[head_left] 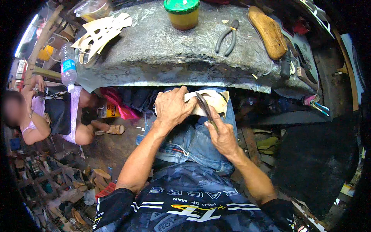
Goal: The person assembles a pair of sandals by attaching white straps to a wooden sole using a knife-like tool. They repeatedly position the straps, press them onto the sole, and use the tool to secure them in place.
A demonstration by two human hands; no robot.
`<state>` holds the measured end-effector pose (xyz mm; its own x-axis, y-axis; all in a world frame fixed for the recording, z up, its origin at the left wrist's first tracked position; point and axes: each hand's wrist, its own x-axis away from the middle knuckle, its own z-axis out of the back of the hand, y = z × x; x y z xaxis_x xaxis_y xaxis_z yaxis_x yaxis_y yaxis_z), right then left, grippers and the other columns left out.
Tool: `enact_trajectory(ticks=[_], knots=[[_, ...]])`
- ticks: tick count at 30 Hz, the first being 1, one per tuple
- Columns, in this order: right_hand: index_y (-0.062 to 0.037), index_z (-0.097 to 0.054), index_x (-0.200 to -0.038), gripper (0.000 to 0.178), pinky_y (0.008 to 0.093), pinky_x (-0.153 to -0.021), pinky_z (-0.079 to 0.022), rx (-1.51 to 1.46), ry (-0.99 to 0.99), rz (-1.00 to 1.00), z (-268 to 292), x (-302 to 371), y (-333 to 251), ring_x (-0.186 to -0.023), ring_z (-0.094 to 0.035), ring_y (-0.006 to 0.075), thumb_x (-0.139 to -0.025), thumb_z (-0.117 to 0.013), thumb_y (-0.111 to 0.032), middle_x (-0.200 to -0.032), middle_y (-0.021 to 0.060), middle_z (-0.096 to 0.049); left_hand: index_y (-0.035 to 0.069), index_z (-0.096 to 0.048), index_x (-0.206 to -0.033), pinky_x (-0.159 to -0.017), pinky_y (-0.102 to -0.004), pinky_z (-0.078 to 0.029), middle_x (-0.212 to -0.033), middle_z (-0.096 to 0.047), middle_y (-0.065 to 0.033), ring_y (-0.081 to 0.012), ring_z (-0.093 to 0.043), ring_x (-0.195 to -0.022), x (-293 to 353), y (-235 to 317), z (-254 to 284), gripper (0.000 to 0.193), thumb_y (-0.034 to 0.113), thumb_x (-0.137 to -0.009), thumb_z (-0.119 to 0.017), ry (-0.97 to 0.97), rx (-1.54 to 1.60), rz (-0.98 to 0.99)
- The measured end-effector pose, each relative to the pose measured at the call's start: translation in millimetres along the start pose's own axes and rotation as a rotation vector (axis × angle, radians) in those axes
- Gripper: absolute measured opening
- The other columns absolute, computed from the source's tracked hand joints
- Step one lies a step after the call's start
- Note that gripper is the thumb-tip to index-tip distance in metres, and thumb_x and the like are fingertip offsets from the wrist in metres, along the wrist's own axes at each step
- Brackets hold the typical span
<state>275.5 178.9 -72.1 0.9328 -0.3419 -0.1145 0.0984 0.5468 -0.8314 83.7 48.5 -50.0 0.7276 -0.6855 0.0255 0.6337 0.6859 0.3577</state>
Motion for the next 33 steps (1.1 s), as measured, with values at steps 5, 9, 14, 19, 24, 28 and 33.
enact_trajectory(ticks=[5, 9, 14, 19, 24, 28, 33], knots=[[-0.0058, -0.043, -0.164, 0.072, 0.0494, -0.061, -0.053, -0.042, 0.097, 0.044, -17, 3, 7, -0.068, -0.072, 0.0447, -0.099, -0.073, -0.004, -0.082, 0.0303, -0.068, 0.006, -0.076, -0.098, -0.078, -0.054, -0.057, -0.091, -0.077, -0.0195, -0.0403, -0.075, -0.083, -10, -3, 3, 0.05, 0.053, -0.097, -0.06, -0.015, 0.009, -0.019], [-0.0086, -0.048, -0.162, 0.067, 0.0445, -0.069, -0.058, -0.104, -0.067, -0.13, 17, -7, -11, -0.078, -0.074, 0.0366, -0.1, -0.072, -0.007, -0.091, 0.025, -0.073, 0.007, -0.074, -0.112, -0.072, -0.0535, -0.058, -0.089, -0.077, -0.0192, -0.0398, -0.075, -0.084, -2, -6, 3, 0.055, 0.059, -0.097, -0.065, 0.022, 0.044, -0.106], [-0.0124, -0.052, -0.161, 0.062, 0.0436, -0.076, -0.063, -0.108, -0.397, -0.345, 78, -33, -41, -0.087, -0.078, 0.0339, -0.101, -0.069, -0.011, -0.096, 0.0241, -0.077, 0.014, -0.067, -0.128, -0.102, -0.0484, -0.045, -0.134, -0.065, -0.0154, -0.0353, -0.062, -0.123, 26, -12, 3, 0.055, 0.044, -0.087, -0.086, 0.301, 0.267, -0.325], [-0.0138, -0.046, -0.165, 0.061, 0.0357, -0.048, -0.06, -0.184, -0.511, -0.434, 92, -81, -54, -0.056, -0.067, 0.0164, -0.107, -0.063, -0.009, -0.076, 0.012, -0.07, 0.013, -0.064, -0.139, -0.11, -0.0535, -0.042, -0.144, -0.058, -0.0188, -0.0382, -0.056, -0.132, 29, -25, 8, 0.069, 0.048, -0.084, -0.087, 0.279, 0.045, -0.533], [-0.0117, -0.047, -0.164, 0.059, 0.0373, -0.048, -0.06, -0.141, -0.486, -0.449, 82, -97, -55, -0.057, -0.068, 0.0178, -0.106, -0.061, -0.008, -0.079, 0.0145, -0.071, 0.012, -0.055, -0.155, -0.119, -0.0578, -0.036, -0.154, -0.051, -0.0252, -0.0431, -0.049, -0.143, 11, -27, 1, 0.085, 0.045, -0.083, -0.086, 0.217, 0.025, -0.496], [-0.0101, -0.049, -0.162, 0.06, 0.0421, -0.056, -0.059, -0.098, -0.436, -0.393, 74, -89, -49, -0.057, -0.069, 0.0204, -0.104, -0.062, -0.005, -0.079, 0.0187, -0.072, 0.013, -0.053, -0.156, -0.118, -0.0564, -0.038, -0.153, -0.052, -0.0228, -0.0419, -0.051, -0.142, 9, -22, -4, 0.094, 0.041, -0.075, -0.093, 0.176, -0.046, -0.413], [-0.0062, -0.05, -0.16, 0.059, 0.0446, -0.06, -0.058, -0.071, -0.358, -0.327, 66, -87, -42, -0.056, -0.069, 0.0216, -0.102, -0.062, -0.004, -0.076, 0.0218, -0.07, 0.013, -0.054, -0.154, -0.108, -0.0538, -0.041, -0.14, -0.059, -0.0196, -0.0391, -0.056, -0.129, 0, -11, 0, 0.097, 0.035, -0.069, -0.096, 0.043, -0.049, -0.338]])
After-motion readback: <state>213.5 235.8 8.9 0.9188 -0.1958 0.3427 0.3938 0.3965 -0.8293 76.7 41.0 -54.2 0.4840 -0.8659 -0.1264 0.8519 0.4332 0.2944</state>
